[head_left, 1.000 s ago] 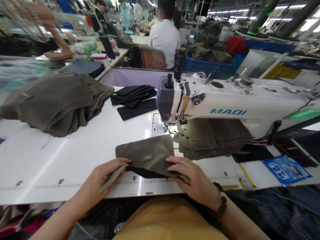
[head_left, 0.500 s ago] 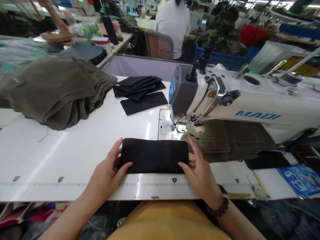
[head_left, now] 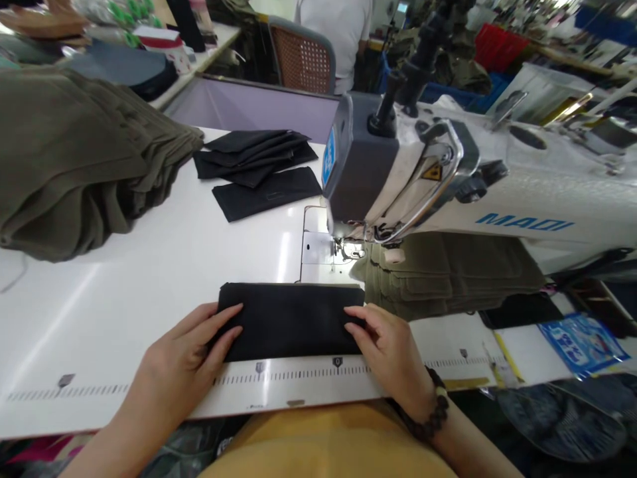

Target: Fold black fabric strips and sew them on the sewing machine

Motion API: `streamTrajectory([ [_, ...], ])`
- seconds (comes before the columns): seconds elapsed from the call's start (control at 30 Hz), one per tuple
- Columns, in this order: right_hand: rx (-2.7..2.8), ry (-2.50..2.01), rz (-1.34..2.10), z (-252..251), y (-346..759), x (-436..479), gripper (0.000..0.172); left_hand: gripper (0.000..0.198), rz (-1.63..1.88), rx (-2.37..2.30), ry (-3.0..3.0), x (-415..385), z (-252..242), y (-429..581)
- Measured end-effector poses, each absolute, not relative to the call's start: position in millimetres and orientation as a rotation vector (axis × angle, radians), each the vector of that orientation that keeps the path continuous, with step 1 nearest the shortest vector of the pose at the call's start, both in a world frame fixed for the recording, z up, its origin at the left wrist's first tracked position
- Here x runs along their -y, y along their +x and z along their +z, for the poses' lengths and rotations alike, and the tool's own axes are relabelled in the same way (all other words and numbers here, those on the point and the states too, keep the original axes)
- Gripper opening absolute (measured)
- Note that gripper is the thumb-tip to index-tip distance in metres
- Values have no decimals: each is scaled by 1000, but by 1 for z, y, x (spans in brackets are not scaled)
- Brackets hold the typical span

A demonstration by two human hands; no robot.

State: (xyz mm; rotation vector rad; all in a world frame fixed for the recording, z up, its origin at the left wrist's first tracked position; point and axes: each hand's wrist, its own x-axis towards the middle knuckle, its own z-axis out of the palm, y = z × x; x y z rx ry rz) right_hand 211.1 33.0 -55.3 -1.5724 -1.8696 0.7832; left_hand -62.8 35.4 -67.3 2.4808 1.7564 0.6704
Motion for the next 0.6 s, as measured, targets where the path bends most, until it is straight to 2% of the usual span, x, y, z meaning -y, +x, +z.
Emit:
streamTrajectory([
  [0.33,1858,-1585,760,-56,210,-39,20,41,511,-1860,2652,-34,-70,-67],
  [0.6,1836,-1566,756,-59,212,-35,21,35,559,-1857,2715,-31,-76,-69],
])
